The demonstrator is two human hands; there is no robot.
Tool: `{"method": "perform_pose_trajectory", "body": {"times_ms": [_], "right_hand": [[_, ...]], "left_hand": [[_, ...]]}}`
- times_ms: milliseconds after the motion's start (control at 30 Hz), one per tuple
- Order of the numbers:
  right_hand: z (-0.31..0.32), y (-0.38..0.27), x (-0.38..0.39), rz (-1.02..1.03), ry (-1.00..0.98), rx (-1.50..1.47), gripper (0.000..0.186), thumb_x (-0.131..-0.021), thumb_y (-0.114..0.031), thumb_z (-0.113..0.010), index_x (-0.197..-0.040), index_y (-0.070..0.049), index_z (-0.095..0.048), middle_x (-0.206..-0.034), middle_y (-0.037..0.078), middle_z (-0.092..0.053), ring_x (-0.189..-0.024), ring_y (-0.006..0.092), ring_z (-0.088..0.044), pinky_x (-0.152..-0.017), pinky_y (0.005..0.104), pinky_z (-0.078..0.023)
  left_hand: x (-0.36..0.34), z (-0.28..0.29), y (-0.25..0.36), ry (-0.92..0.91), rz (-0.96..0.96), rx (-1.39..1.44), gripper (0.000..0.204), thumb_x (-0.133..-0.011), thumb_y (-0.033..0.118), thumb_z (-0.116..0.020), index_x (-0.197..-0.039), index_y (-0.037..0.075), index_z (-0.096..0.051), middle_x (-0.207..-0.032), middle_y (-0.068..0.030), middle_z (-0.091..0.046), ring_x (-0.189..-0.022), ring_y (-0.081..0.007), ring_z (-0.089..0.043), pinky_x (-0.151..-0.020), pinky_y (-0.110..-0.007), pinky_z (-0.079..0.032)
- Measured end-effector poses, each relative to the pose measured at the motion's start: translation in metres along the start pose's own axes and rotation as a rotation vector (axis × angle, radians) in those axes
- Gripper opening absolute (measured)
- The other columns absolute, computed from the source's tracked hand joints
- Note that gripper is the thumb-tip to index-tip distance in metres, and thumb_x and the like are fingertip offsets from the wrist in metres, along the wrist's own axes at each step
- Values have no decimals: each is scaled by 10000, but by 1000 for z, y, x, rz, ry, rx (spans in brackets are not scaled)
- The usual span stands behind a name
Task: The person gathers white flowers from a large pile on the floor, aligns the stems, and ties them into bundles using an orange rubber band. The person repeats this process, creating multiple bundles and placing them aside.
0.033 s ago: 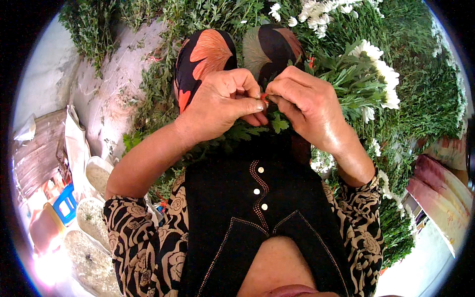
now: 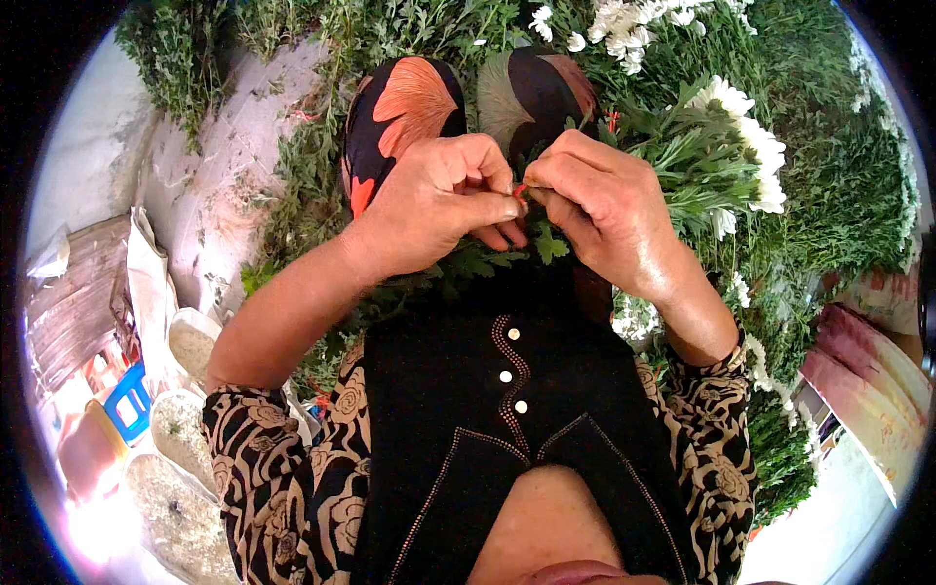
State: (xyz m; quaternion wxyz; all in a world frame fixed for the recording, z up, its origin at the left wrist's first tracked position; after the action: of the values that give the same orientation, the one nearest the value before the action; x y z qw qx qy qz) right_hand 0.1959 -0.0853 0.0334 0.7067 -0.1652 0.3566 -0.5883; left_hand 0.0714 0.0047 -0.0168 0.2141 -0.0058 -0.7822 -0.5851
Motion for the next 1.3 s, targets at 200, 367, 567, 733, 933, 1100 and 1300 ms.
{"method": "perform_pose_trajectory", "body": {"times_ms": [200, 367, 567, 733, 933, 1100, 1300], "right_hand": [[1, -9, 5, 103, 94, -36, 231, -712, 52, -682, -899, -68, -620, -783, 74, -519, -669, 290, -587, -539, 383, -483], [-6, -25, 16, 385, 106, 265, 282, -630, -93, -703, -894, -15, -644, -802, 32, -516, -641, 188, -554, -497, 296, -474], [-2, -23, 18, 415, 32, 300, 266, -647, -75, -702, -901, -21, -644, -886, 40, -582, -673, 206, -582, -525, 297, -493], [3, -1, 4, 122, 4, 21, 232, -730, -32, -715, -949, -32, -637, -866, 98, -608, -740, 295, -637, -591, 378, -515], [-10, 22, -15, -58, -296, -250, 222, -773, -42, -711, -992, -22, -675, -931, 161, -656, -866, 377, -657, -735, 446, -525], [-10, 30, -21, -42, -321, -339, 188, -763, 9, -715, -936, 28, -642, -857, 147, -628, -838, 307, -647, -744, 371, -505], [-12, 31, -20, -28, -292, -282, 143, -784, -42, -717, -915, 11, -699, -875, 168, -691, -847, 353, -682, -747, 412, -525]], "left_hand": [[-3, 5, -4, -65, 118, 111, 140, -931, 122, -677, -934, 24, -578, -951, -93, -687, -868, -217, -730, -721, -310, -608], [-2, 7, -11, -27, 169, 166, 159, -912, 142, -702, -928, 17, -605, -950, -95, -702, -834, -192, -720, -716, -298, -606], [-2, 5, -10, 47, 147, 109, 125, -886, 111, -711, -928, 20, -635, -918, -88, -708, -807, -145, -694, -677, -270, -583], [6, 0, 11, 246, -293, -487, 115, -840, -6, -712, -876, 17, -605, -841, -81, -678, -780, -141, -673, -620, -274, -546], [24, -29, 27, 218, -1074, -1124, 201, -697, -31, -692, -856, 10, -575, -928, -131, -619, -715, -258, -648, -582, -336, -539], [23, -27, 23, 257, -1188, -1141, 287, -652, 26, -681, -921, -21, -593, -988, -168, -603, -714, -286, -634, -584, -353, -536], [25, -23, 22, 357, -973, -1168, 300, -755, -57, -730, -1006, 58, -611, -977, -107, -670, -782, -290, -670, -633, -357, -545]]}}
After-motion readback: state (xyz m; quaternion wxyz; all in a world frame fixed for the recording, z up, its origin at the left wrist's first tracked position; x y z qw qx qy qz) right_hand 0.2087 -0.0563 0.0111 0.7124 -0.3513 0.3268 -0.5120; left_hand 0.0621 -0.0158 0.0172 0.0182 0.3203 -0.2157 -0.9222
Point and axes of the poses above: each hand's wrist, its own x-axis away from the middle knuckle, its own z-axis out of the back of the hand, y = z × x, the point moved 6 cm from there along -x, towards the middle knuckle
